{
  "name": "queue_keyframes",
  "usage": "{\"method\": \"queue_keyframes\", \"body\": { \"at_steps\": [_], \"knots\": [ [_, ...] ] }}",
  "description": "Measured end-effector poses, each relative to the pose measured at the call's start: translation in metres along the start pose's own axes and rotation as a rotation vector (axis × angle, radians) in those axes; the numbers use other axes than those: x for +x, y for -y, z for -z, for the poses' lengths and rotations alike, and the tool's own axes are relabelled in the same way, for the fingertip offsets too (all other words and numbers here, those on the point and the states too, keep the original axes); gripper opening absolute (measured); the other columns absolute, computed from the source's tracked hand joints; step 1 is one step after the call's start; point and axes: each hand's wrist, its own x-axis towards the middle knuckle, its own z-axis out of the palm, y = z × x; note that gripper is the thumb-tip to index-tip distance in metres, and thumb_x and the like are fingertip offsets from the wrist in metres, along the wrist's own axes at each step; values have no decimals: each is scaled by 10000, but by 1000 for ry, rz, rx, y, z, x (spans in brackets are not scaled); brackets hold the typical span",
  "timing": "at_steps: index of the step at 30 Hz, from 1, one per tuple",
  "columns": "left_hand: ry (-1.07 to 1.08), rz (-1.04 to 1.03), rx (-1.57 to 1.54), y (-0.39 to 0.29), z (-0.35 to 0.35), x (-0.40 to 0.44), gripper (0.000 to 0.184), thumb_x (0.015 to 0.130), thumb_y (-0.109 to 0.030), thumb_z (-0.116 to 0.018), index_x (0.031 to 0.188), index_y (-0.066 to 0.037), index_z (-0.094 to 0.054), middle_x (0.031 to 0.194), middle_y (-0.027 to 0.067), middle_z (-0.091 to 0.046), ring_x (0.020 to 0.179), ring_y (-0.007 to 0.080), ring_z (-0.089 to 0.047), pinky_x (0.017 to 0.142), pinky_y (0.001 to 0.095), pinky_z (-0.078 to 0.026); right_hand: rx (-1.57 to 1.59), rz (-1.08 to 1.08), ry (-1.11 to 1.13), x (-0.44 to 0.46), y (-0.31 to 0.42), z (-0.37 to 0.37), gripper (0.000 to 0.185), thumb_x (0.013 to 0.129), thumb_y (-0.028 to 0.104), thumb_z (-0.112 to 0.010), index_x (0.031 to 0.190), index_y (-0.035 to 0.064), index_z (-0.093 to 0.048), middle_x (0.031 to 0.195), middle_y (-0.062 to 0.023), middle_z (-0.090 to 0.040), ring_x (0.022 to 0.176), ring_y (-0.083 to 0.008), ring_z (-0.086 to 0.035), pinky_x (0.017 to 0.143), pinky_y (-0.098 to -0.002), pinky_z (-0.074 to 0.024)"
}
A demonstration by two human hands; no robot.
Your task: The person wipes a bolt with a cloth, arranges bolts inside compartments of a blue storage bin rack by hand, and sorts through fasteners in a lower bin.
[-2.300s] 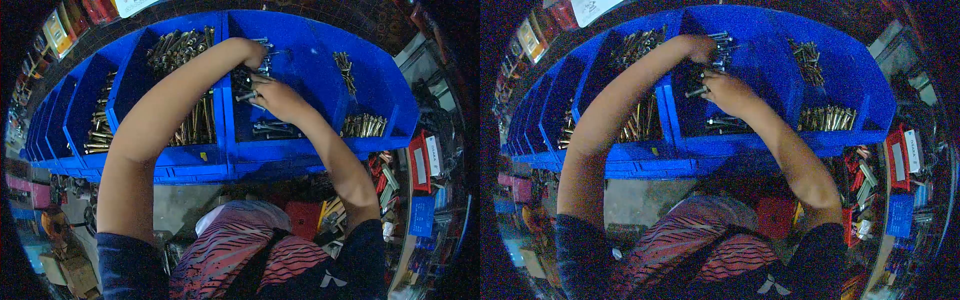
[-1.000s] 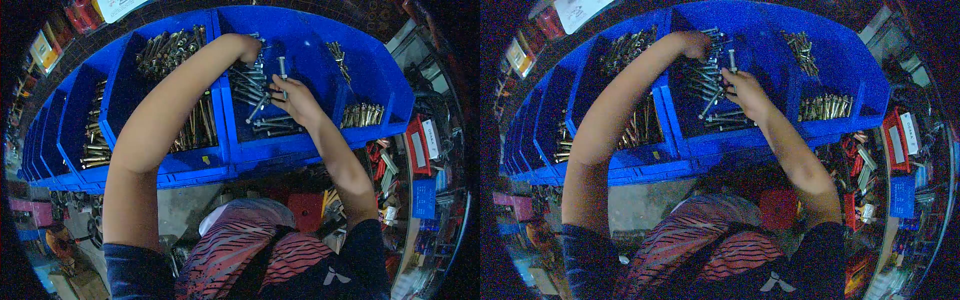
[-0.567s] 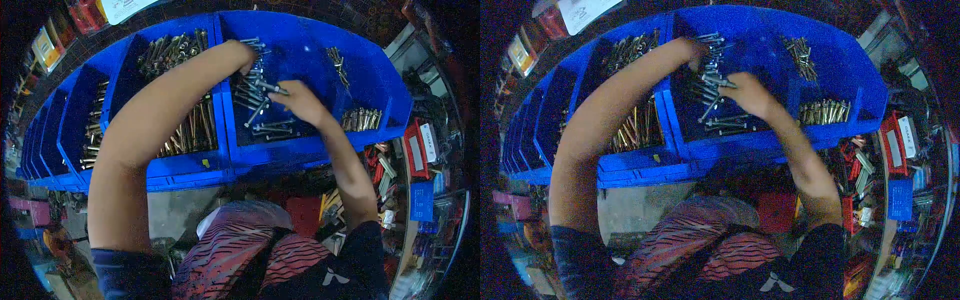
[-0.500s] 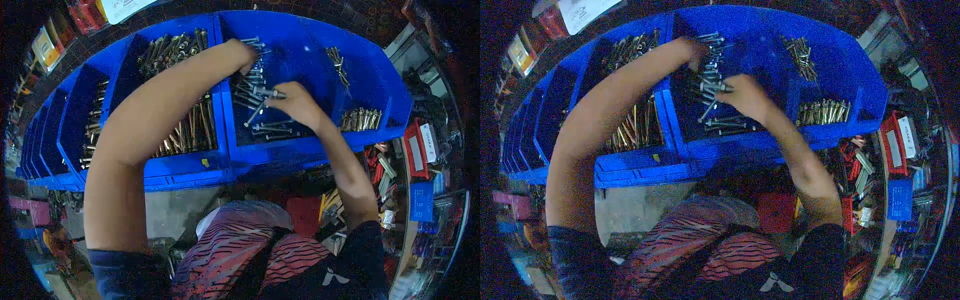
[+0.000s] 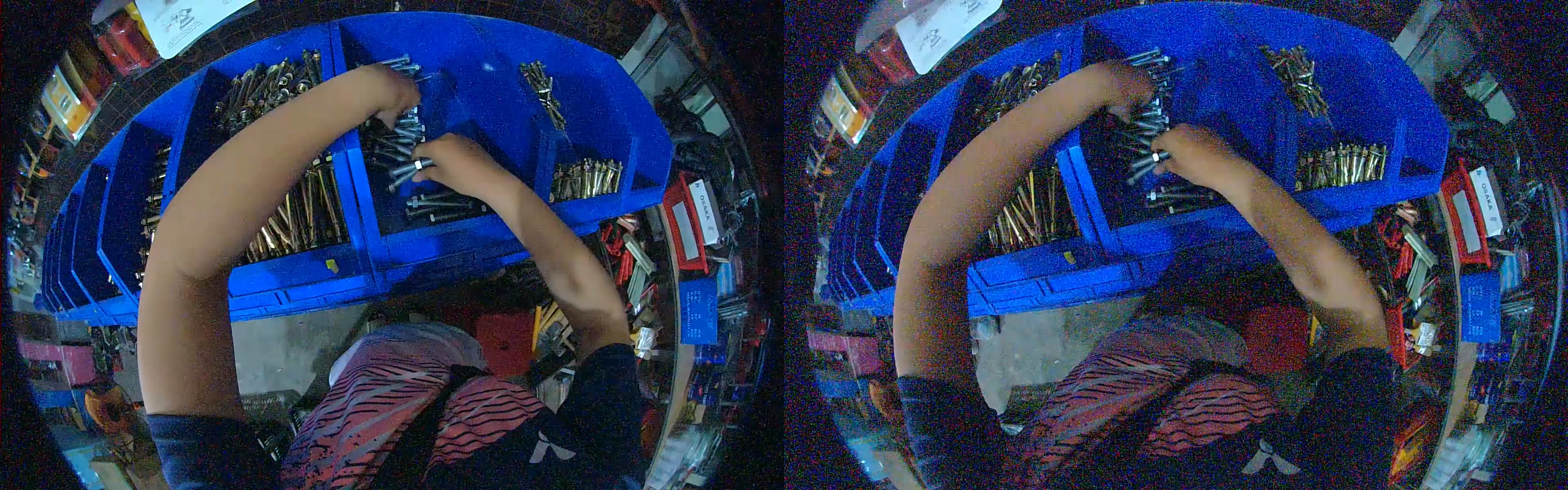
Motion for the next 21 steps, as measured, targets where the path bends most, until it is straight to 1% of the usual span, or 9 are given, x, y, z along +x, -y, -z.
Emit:
{"method": "queue_keyframes", "body": {
  "at_steps": [2, 4, 5, 7, 8, 12, 18, 20, 21],
  "knots": [
    [36, 8, -18, -7, 7, -12, 232, 559, -167, -642, 761, -57, -610, 779, 120, -593, 760, 266, -571, 614, 371, -468, 104, 78, -178, -2, -3, -1, 240, 650, 226, -632, 827, 76, -573, 661, -158, -550, 656, -313, -546, 572, -399, -416],
    [-258, -105, 47, -8, 7, -27, 203, 554, -180, -644, 703, -48, -607, 749, 122, -589, 721, 290, -567, 607, 381, -465, 79, 26, -139, 0, -2, -2, 245, 653, 231, -629, 832, 73, -571, 667, -159, -551, 659, -313, -546, 572, -398, -416],
    [-255, -110, 54, -5, 8, -33, 203, 554, -180, -644, 703, -48, -607, 749, 122, -589, 721, 290, -567, 607, 381, -465, 58, -21, -102, 2, 1, -2, 250, 657, 235, -625, 836, 70, -570, 673, -160, -552, 662, -314, -546, 572, -397, -415],
    [-280, -77, 112, 0, 13, -44, 187, 559, -174, -634, 679, -35, -599, 744, 128, -583, 715, 304, -561, 606, 388, -463, 90, 12, -81, 7, 2, -2, 253, 661, 233, -622, 849, 73, -569, 694, -156, -559, 671, -312, -548, 578, -395, -419],
    [-302, -65, 64, 0, 20, -52, 173, 577, -150, -616, 693, -24, -595, 749, 139, -580, 717, 301, -563, 604, 387, -463, 69, 17, -76, 9, 3, -3, 258, 660, 233, -623, 855, 75, -569, 704, -153, -562, 679, -311, -549, 582, -394, -421],
    [-339, 24, 87, 20, 7, -30, 157, 583, -113, -600, 708, -19, -595, 759, 142, -581, 717, 306, -562, 599, 385, -463, 62, 37, -123, 7, 0, -6, 272, 657, 233, -624, 875, 80, -570, 710, -147, -569, 686, -312, -552, 587, -391, -426],
    [-164, 58, 52, 32, 4, -10, 141, 592, -53, -568, 729, -37, -599, 767, 143, -585, 703, 303, -566, 569, 387, -458, 69, 16, -117, 6, 1, -2, 278, 654, 237, -626, 876, 80, -574, 737, -164, -569, 707, -327, -550, 601, -399, -431],
    [54, 77, 9, 35, 4, -1, 168, 586, -44, -567, 751, -53, -600, 758, 138, -584, 683, 287, -565, 558, 386, -451, 80, 8, -119, 6, 0, -3, 277, 653, 240, -627, 874, 81, -575, 744, -167, -569, 715, -329, -549, 604, -401, -432],
    [55, 77, 6, 37, 2, 1, 168, 586, -44, -567, 751, -53, -600, 758, 138, -584, 683, 287, -565, 558, 386, -451, 90, -2, -123, 6, -1, -4, 277, 652, 243, -627, 872, 83, -576, 752, -169, -568, 723, -331, -548, 607, -404, -433]
  ]
}}
